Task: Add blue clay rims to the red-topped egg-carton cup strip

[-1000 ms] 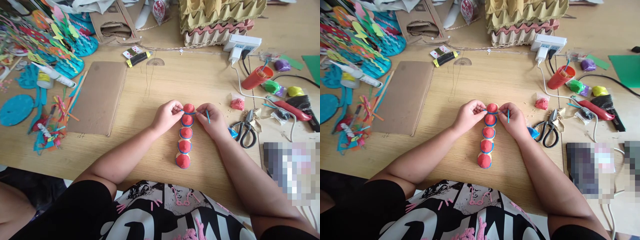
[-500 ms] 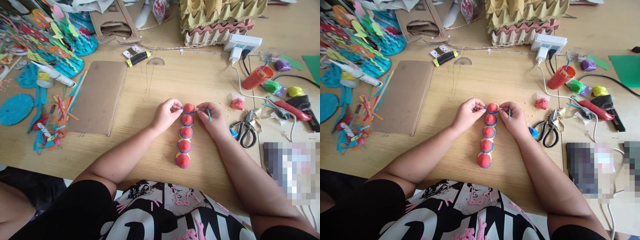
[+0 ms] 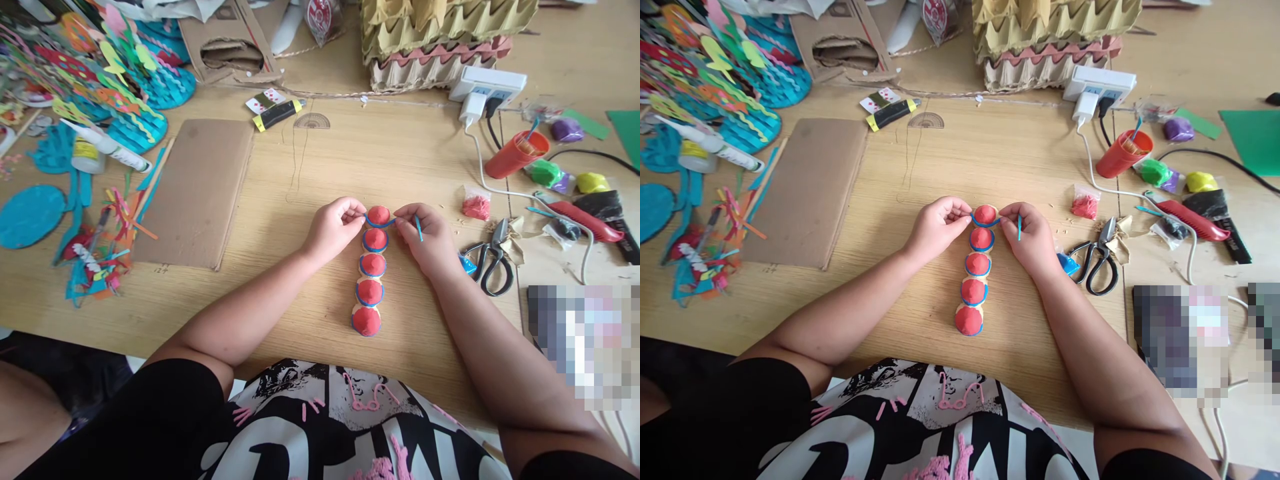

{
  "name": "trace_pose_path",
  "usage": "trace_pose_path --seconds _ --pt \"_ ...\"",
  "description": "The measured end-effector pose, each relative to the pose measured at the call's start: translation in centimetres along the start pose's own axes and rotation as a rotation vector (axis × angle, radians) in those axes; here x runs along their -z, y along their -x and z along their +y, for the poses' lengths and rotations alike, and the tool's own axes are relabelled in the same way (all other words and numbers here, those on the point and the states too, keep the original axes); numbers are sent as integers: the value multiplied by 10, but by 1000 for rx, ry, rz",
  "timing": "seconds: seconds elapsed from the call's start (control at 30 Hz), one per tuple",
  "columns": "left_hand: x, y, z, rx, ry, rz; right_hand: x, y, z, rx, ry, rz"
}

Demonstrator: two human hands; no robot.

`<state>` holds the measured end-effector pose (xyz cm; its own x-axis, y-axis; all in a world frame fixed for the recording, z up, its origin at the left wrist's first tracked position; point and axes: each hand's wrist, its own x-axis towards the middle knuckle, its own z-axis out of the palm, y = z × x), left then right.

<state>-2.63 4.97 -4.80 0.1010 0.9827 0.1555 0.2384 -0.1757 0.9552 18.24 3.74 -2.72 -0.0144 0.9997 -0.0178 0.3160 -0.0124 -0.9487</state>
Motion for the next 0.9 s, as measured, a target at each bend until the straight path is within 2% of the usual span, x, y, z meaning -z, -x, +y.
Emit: trace_pose_path --seconds 0.53,0.9 --pt "-5 0 3 25 20 20 -1 0 -5 22 -10 -31" --pt "-6 -2 1 22 30 50 -3 -2 -3 0 -28 7"
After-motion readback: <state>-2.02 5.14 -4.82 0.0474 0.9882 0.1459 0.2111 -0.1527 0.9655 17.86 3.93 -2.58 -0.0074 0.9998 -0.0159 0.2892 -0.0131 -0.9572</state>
